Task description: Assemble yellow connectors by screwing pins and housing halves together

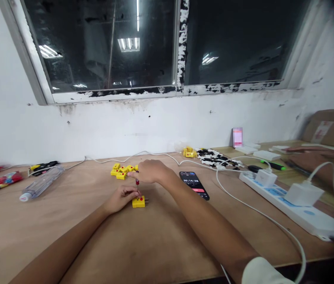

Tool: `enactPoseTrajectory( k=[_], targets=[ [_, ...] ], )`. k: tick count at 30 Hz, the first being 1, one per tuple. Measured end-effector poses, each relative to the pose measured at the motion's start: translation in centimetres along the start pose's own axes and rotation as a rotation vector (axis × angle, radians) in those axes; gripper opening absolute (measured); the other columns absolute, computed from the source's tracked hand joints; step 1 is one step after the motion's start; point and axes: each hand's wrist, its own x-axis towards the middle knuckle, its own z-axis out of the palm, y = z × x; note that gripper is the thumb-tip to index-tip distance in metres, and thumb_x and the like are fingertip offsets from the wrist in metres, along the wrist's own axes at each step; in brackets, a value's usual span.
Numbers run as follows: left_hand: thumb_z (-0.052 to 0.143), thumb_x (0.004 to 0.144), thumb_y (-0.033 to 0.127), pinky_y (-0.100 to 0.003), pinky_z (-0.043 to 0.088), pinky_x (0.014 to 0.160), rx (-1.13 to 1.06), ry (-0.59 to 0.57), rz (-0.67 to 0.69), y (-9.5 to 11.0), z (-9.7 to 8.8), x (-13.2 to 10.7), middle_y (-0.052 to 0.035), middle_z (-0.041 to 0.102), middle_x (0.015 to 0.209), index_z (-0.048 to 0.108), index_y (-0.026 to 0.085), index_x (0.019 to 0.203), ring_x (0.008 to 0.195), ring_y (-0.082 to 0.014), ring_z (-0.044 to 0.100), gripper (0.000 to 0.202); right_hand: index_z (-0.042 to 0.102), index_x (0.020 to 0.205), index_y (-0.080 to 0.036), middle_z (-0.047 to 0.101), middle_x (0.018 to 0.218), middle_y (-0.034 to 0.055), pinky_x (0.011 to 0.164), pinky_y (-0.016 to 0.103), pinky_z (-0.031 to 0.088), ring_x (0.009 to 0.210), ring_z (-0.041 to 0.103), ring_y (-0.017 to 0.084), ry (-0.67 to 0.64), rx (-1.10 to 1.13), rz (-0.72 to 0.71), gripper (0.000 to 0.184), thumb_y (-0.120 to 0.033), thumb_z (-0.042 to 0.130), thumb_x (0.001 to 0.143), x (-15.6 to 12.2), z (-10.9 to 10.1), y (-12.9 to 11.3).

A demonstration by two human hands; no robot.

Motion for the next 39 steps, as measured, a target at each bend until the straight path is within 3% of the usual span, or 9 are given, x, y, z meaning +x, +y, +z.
enactPoseTrajectory(
  k=[3,10,20,29,39],
  targets=[
    [0.052,0.093,0.049,-0.025,0.047,0.075,0.008,-0.006,-0.01,0.2,0.0,0.0,-0.0071,0.072,0.086,0.072,0.012,0.087,0.081,-0.0182,0.063,0.042,0.071,0.105,-0.01,0.072,0.103,0.0227,0.077,0.041,0.051,0.097,0.068,0.034,0.051,-0.091,-0.014,0.058,-0.058,0.046,0.088,-0.8,-0.6,-0.5],
    [0.052,0.093,0.049,-0.026,0.048,0.078,-0.018,-0.023,-0.013,0.1,-0.2,-0.1,-0.0079,0.073,0.088,0.073,0.012,0.088,0.083,-0.0189,0.064,0.043,0.07,0.11,-0.009,0.072,0.107,0.0211,0.07,0.034,0.049,0.093,0.07,0.03,0.062,-0.099,-0.083,0.041,-0.036,0.045,0.091,-0.8,-0.3,-1.2],
    [0.052,0.094,0.049,-0.026,0.049,0.079,-0.02,-0.027,0.003,-0.3,-0.1,-0.2,-0.0073,0.074,0.089,0.073,0.013,0.089,0.084,-0.0189,0.065,0.042,0.071,0.105,-0.008,0.072,0.106,0.0208,0.068,0.03,0.046,0.093,0.07,0.027,-0.034,-0.09,-0.108,0.036,-0.031,0.046,0.093,-1.6,-1.1,-1.7],
    [0.059,0.09,0.048,-0.027,0.051,0.078,-0.062,-0.046,-0.002,-0.7,-0.3,-0.1,-0.0077,0.074,0.09,0.074,0.014,0.091,0.085,-0.0189,0.066,0.037,0.071,0.103,-0.01,0.073,0.103,0.0198,0.071,0.032,0.048,0.095,0.07,0.029,-0.01,-0.108,-0.129,0.033,-0.032,0.05,0.092,-1.6,-1.0,-2.2],
    [0.069,0.083,0.043,-0.032,0.053,0.087,-0.157,-0.069,0.001,-1.2,-0.5,-0.1,-0.0093,0.074,0.097,0.074,0.014,0.089,0.092,-0.0201,0.066,0.03,0.071,0.101,-0.012,0.074,0.097,0.0182,0.073,0.033,0.051,0.094,0.07,0.028,0.029,-0.133,-0.118,0.029,-0.033,0.056,0.09,-2.1,-0.5,-3.3]
  ],
)
